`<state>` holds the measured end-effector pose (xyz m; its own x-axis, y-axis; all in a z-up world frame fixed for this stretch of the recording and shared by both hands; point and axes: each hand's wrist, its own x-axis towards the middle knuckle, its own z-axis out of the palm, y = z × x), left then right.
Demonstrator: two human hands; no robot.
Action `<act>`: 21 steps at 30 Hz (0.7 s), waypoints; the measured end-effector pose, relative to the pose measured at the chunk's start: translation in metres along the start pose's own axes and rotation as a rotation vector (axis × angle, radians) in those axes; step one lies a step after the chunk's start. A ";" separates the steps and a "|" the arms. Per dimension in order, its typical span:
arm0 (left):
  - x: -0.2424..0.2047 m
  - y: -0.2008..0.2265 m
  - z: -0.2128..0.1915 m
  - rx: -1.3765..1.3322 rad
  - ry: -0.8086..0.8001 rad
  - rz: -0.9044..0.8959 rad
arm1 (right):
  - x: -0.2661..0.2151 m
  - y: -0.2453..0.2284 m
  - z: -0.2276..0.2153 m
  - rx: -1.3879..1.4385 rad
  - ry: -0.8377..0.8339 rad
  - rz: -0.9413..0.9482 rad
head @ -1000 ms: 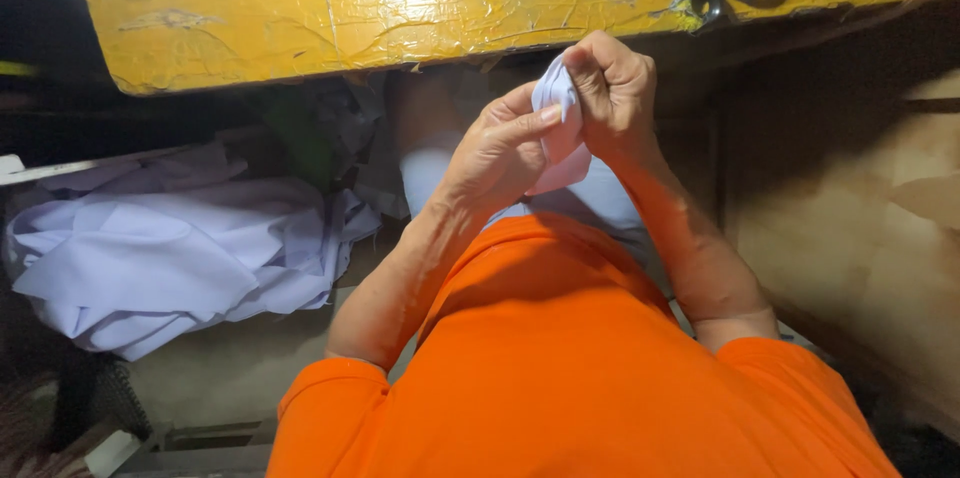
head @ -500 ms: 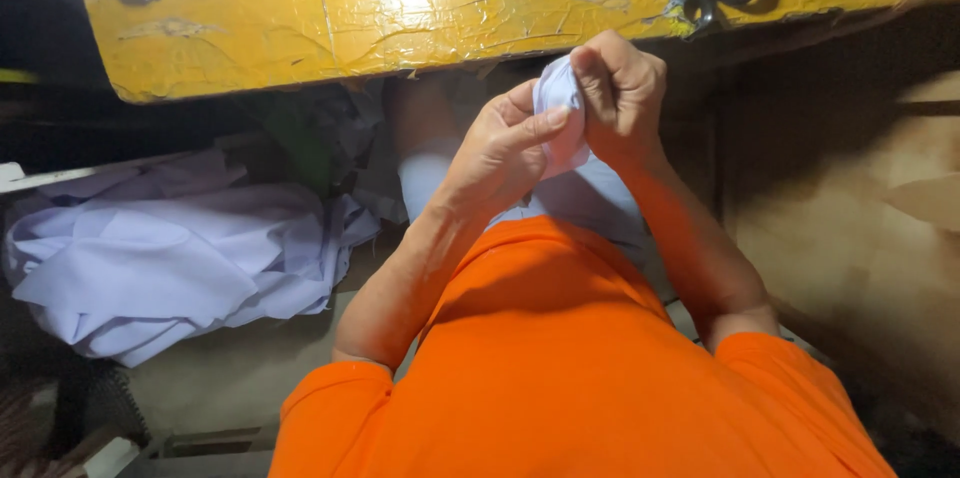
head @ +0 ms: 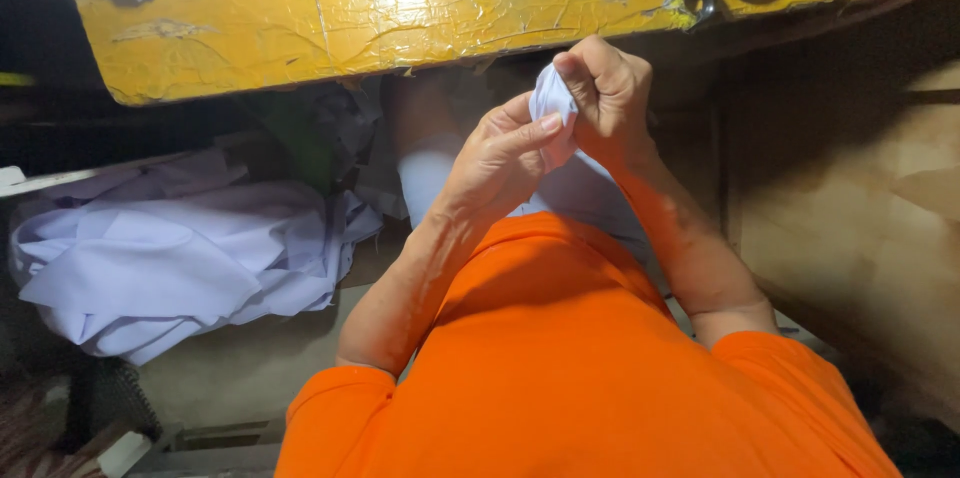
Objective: Folding and trimming small white fabric strips using scissors on a workbench in a sewing factory.
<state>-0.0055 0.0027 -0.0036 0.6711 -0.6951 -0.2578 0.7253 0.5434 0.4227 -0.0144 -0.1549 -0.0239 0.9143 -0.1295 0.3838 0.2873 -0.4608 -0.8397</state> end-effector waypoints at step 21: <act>0.036 0.023 -0.037 0.991 0.588 0.670 | 0.008 0.032 -0.006 0.489 -0.102 0.306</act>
<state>0.0413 0.0080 -0.0355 0.9998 0.0115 0.0188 -0.0183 -0.0460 0.9988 0.0004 -0.1764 -0.0449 0.9923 -0.0969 0.0775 0.0823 0.0460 -0.9955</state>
